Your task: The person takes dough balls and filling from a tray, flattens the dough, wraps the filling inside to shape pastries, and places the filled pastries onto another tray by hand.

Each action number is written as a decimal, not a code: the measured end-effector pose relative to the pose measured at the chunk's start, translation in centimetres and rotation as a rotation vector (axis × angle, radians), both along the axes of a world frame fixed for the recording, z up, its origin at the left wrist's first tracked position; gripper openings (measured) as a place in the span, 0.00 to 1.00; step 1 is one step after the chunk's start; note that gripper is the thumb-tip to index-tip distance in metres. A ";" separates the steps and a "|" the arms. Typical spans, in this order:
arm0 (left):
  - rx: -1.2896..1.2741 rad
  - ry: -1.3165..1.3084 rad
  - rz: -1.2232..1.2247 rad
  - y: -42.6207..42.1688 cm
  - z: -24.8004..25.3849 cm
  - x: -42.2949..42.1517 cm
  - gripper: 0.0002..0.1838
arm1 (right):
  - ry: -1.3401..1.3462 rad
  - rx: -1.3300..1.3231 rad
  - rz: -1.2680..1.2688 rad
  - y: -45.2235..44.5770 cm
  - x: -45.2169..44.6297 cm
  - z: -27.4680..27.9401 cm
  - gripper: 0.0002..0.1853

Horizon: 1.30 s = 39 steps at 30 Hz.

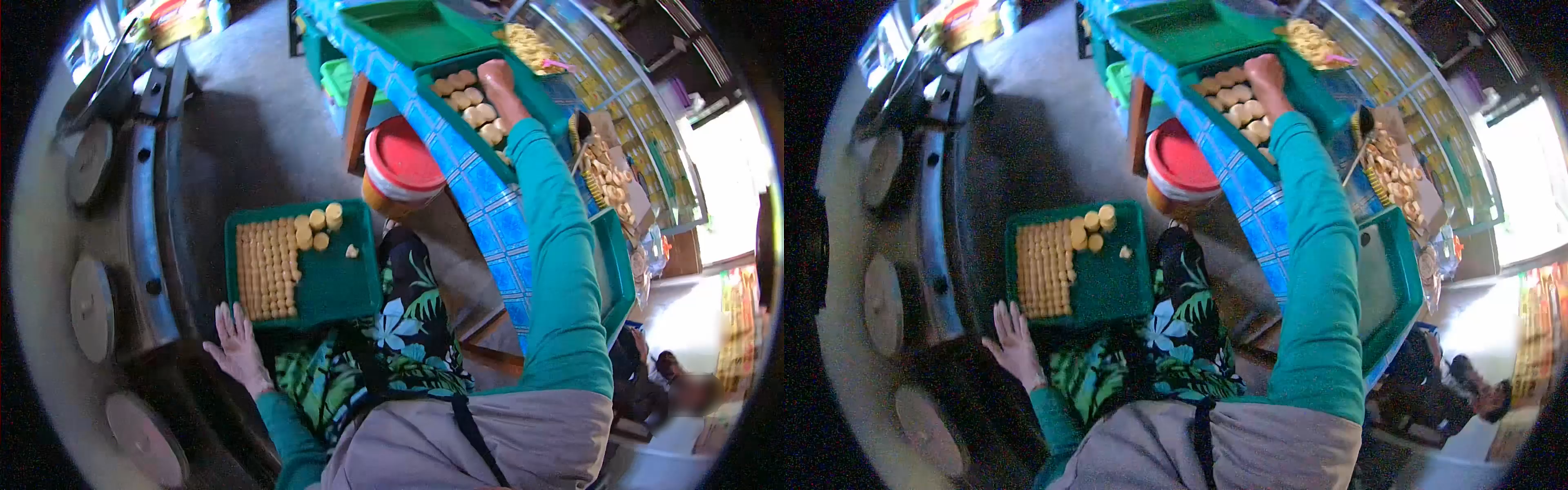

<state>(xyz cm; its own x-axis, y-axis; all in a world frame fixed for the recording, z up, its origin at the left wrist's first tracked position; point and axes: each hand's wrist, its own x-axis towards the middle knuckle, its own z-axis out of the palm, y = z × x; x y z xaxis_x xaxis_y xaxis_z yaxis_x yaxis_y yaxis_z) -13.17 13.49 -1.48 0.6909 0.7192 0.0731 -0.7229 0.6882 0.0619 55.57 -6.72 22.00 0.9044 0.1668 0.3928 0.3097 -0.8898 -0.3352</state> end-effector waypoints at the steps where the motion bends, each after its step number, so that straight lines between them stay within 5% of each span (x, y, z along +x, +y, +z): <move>1: -0.027 0.014 0.004 -0.2 0.3 -0.1 0.42 | -0.043 -0.074 0.153 -0.2 0.9 0.4 0.18; 3: -0.116 0.062 0.048 -0.8 1.5 0.1 0.44 | -0.491 -0.045 0.138 1.8 4.2 -0.2 0.13; 5: -0.153 0.017 0.063 -0.4 0.1 -0.4 0.46 | -0.629 0.422 0.393 4.0 3.3 2.0 0.13; 8: -0.151 -0.125 0.005 -0.1 -0.5 -0.5 0.46 | -0.464 0.573 0.461 8.5 -12.7 4.1 0.14; 10: -0.138 -0.134 -0.008 -0.3 -1.2 -0.7 0.46 | -0.150 0.475 1.006 9.5 -19.9 1.5 0.11; 12: -0.144 -0.148 0.015 -0.5 -1.5 -0.9 0.46 | 0.097 0.183 1.199 10.0 -30.3 -6.6 0.05; 14: -0.165 -0.186 0.021 -0.6 -1.1 -0.8 0.46 | 0.204 -0.161 1.270 10.0 -38.1 -16.5 0.14; 15: -0.170 -0.193 0.037 -0.8 -1.1 -0.7 0.46 | 0.475 0.195 1.347 9.3 -39.9 -22.7 0.19; 17: -0.131 -0.167 0.022 -0.8 -1.2 -0.9 0.46 | 0.237 -0.086 1.202 8.4 -43.4 -25.5 0.19; 24: -0.124 -0.077 0.074 -1.0 -1.1 -1.0 0.46 | -0.129 0.082 1.129 11.9 -45.3 -29.8 0.07; 27: -0.118 0.003 0.085 -1.0 -0.7 -1.2 0.46 | 0.208 0.329 1.039 10.7 -43.8 -29.4 0.04; 29: -0.121 -0.022 0.083 -0.9 -0.8 -1.4 0.46 | 1.444 0.996 0.564 7.9 -41.9 -27.3 0.02; 30: -0.119 -0.051 0.066 -0.8 -0.9 -1.4 0.46 | 1.451 0.990 0.562 7.0 -42.2 -26.2 0.02; 32: -0.113 -0.039 0.068 -0.5 -1.0 -1.2 0.46 | 1.376 0.520 0.693 5.0 -42.6 -24.3 0.03; 33: -0.105 -0.026 0.065 -0.6 -1.0 -1.0 0.46 | 1.374 0.520 0.671 4.6 -43.0 -25.2 0.03; 35: -0.098 0.009 0.074 -0.8 -1.1 -0.1 0.46 | 0.804 0.303 0.778 6.1 -45.0 -27.2 0.05; 37: -0.107 0.029 0.049 -0.9 -1.0 0.1 0.46 | 0.678 0.292 0.853 6.6 -46.1 -28.1 0.08; 39: -0.130 -0.002 0.029 -0.7 -1.3 0.2 0.46 | 0.167 0.074 1.234 7.2 -46.3 -30.1 0.11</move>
<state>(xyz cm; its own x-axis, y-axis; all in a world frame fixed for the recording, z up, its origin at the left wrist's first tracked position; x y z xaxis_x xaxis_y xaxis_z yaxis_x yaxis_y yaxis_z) -12.99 12.78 -2.76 0.6696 0.7424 -0.0209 -0.7427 0.6691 -0.0274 9.23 0.45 -8.10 0.1995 0.9216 0.3329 0.8731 -0.0130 -0.4873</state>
